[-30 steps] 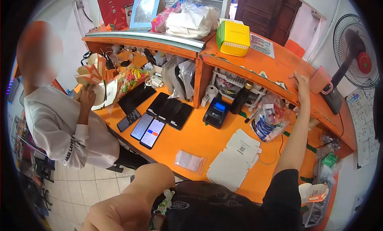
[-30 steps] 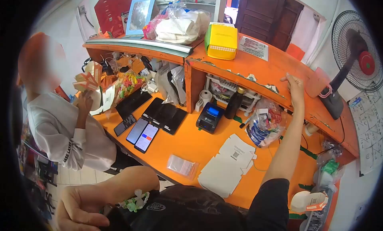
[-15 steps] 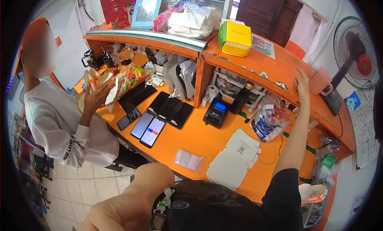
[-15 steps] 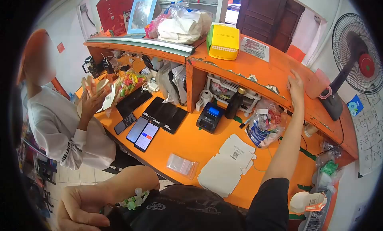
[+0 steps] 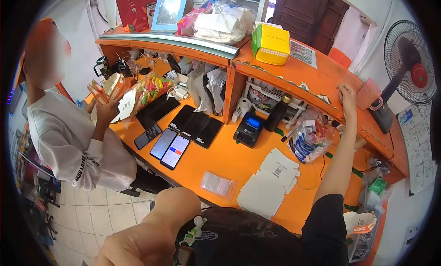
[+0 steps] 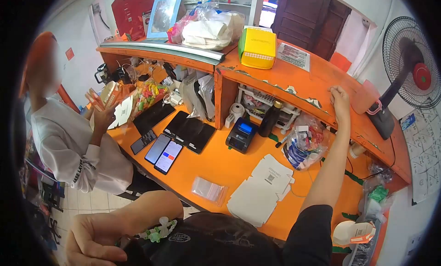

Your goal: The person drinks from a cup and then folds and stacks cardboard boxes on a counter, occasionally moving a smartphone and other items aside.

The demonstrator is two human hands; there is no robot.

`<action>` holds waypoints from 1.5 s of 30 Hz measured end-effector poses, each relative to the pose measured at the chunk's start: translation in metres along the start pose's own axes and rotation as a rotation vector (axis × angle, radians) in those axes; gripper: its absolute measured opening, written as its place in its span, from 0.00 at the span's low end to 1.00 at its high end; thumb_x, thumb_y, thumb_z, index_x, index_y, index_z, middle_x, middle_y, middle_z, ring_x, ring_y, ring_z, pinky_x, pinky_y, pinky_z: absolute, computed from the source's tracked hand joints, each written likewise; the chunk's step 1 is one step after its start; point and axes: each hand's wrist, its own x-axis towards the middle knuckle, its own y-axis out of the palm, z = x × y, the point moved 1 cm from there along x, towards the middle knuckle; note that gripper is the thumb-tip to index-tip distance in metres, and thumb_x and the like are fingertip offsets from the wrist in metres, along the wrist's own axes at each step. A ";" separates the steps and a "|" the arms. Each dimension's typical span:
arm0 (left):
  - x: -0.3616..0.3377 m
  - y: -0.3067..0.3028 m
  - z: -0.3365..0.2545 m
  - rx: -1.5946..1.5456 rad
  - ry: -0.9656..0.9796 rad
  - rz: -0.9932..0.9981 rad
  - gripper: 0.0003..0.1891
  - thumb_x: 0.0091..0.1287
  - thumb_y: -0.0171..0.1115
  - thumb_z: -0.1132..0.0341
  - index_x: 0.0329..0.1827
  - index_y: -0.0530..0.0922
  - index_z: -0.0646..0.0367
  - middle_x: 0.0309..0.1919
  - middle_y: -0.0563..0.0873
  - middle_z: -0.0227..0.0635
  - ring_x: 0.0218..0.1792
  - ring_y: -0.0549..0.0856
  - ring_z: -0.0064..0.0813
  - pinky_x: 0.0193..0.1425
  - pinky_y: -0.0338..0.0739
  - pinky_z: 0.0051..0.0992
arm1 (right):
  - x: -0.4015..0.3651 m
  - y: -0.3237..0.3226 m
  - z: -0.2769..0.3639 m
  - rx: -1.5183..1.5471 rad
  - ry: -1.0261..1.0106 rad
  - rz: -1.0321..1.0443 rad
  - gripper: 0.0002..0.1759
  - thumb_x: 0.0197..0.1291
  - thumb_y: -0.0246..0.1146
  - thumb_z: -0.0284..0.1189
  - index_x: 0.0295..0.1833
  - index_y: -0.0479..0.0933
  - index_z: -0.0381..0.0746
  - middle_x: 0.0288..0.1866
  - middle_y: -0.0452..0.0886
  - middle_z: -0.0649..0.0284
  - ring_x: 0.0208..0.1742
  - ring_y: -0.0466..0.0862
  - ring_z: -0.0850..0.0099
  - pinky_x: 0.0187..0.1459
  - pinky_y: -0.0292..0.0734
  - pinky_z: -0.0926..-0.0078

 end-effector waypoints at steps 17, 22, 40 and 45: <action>0.006 -0.009 -0.013 0.046 -0.157 0.106 0.19 0.56 0.44 0.78 0.52 0.72 0.57 0.16 0.68 0.30 0.11 0.68 0.17 0.11 0.66 0.15 | -0.001 -0.001 0.000 -0.011 -0.027 0.010 0.07 0.57 0.50 0.29 0.31 0.70 0.38 0.12 0.57 0.76 0.13 0.55 0.88 0.15 0.46 0.88; 0.004 -0.002 -0.001 -0.056 -0.159 0.098 0.21 0.54 0.45 0.80 0.52 0.72 0.58 0.16 0.68 0.30 0.11 0.67 0.17 0.11 0.67 0.15 | -0.006 0.002 0.008 -0.002 0.005 0.014 0.07 0.56 0.50 0.28 0.31 0.70 0.38 0.12 0.57 0.77 0.14 0.56 0.88 0.16 0.47 0.88; -0.005 -0.002 0.002 -0.058 0.111 -0.059 0.23 0.54 0.44 0.81 0.53 0.71 0.56 0.15 0.67 0.29 0.11 0.67 0.17 0.10 0.65 0.15 | -0.012 0.006 0.020 0.098 -0.081 -0.029 0.11 0.58 0.49 0.32 0.31 0.72 0.36 0.11 0.57 0.76 0.12 0.54 0.87 0.14 0.45 0.87; 0.002 -0.002 -0.003 -0.014 -0.036 0.031 0.24 0.54 0.43 0.82 0.54 0.70 0.55 0.15 0.67 0.30 0.10 0.66 0.17 0.11 0.66 0.15 | -0.005 -0.006 0.004 0.153 -0.092 0.149 0.17 0.59 0.47 0.34 0.30 0.75 0.32 0.08 0.56 0.74 0.10 0.52 0.86 0.14 0.44 0.86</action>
